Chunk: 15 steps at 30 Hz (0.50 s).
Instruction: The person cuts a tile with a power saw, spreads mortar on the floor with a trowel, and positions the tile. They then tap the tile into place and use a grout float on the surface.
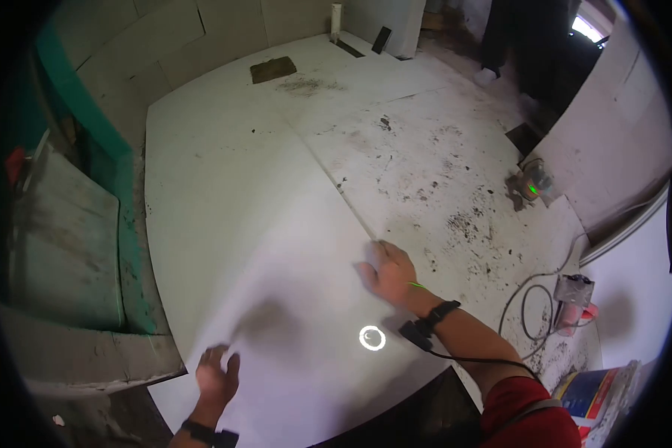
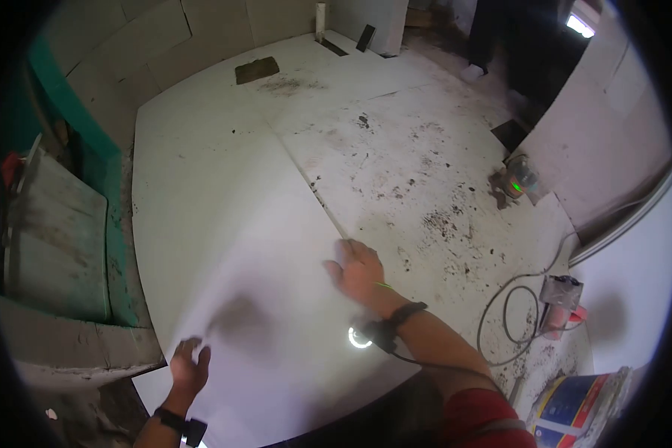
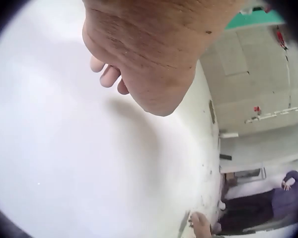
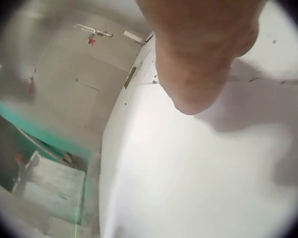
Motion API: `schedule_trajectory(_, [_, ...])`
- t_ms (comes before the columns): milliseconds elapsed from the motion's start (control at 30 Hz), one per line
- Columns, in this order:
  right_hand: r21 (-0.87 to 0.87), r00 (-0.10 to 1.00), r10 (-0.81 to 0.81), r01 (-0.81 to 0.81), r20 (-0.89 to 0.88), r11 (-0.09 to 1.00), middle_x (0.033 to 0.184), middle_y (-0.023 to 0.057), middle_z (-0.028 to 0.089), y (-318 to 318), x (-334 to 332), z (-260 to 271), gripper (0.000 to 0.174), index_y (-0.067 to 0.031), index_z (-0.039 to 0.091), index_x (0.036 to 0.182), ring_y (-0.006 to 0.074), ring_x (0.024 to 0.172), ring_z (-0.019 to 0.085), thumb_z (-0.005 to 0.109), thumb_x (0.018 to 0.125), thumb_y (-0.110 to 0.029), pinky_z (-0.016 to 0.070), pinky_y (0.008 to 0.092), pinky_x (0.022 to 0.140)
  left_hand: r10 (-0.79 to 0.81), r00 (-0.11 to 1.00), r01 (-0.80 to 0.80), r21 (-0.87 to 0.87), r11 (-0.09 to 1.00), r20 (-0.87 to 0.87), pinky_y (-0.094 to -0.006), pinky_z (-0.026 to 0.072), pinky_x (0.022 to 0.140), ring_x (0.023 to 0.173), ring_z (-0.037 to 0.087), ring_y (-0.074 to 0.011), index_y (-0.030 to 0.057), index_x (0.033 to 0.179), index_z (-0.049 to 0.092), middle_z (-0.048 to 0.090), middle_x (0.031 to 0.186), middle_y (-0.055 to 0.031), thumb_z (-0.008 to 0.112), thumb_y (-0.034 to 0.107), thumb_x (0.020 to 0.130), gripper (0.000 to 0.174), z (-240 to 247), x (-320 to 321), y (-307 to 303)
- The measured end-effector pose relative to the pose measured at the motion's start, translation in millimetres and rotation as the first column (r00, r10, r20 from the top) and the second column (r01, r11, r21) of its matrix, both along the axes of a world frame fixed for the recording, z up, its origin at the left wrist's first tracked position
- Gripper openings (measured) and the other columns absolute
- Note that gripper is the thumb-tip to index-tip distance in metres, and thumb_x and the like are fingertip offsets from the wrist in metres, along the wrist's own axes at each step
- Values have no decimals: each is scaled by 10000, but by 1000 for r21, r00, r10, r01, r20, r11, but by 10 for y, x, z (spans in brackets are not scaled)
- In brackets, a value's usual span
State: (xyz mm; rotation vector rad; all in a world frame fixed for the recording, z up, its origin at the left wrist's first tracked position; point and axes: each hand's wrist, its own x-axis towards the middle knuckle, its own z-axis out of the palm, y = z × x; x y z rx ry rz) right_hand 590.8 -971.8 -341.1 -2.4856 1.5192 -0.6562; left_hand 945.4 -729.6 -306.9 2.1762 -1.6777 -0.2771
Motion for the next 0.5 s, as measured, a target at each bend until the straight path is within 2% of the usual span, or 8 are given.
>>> schedule_trajectory(67, [-96,994,23,-12,109,995,1166,174,546,-333,228,-112,443,-7,527,1159,333,1047,548,610,858,-320,444,445,894,-68,996,70,-36,997,65,-442,453,881,1024,580,-348,68,1122,571,618,1091,-161,685,179,808,352,-49,-130,-659])
schedule_trajectory(100, [-81,992,20,-10,122,997,1166,174,546,-442,257,-194,443,-7,527,1159,333,1047,548,610,858,-320,444,445,894,-105,990,112,-63,992,99,-449,426,930,1082,555,-349,79,1194,542,598,1151,-160,679,194,817,418,-98,-188,-957])
schedule_trajectory(167, [-136,994,-40,54,102,989,1238,180,510,-607,273,-379,493,28,494,1237,340,1166,486,602,873,-287,385,465,994,-73,993,72,11,997,92,-461,363,1006,1211,479,-340,94,1275,496,537,1271,-159,657,226,842,480,-178,-355,-1530])
schedule_trajectory(233, [-72,997,-42,47,63,996,1277,191,487,-645,251,-417,516,41,480,1256,348,1216,452,600,876,-286,356,477,1026,-68,991,65,29,997,114,-478,291,1066,1312,390,-339,101,1324,472,466,1383,-156,602,290,882,498,-382,-488,-1981])
schedule_trajectory(267, [-28,999,-33,34,19,999,1316,202,465,-650,235,-388,538,55,465,1275,355,1267,417,599,879,-285,328,490,1058,-70,991,65,45,997,110,-478,291,1066,1312,390,-339,101,1324,472,466,1383,-156,602,290,882,498,-510,-557,-2181])
schedule_trajectory(333, [37,999,-43,44,-8,998,1333,205,455,-657,262,-335,551,57,456,1288,360,1285,398,598,881,-287,313,503,1067,-150,940,125,98,987,308,-515,213,1104,1377,303,-345,113,1377,426,379,1468,-146,542,355,906,542,-674,-641,-2525])
schedule_trajectory(500, [137,998,-43,50,-50,989,1363,211,434,-764,302,-231,587,75,435,1304,376,1308,373,598,878,-295,282,555,1068,-151,940,100,176,979,305,-559,117,1129,1428,193,-363,116,1451,317,266,1530,-154,509,350,911,619,-598,-853,-2956])
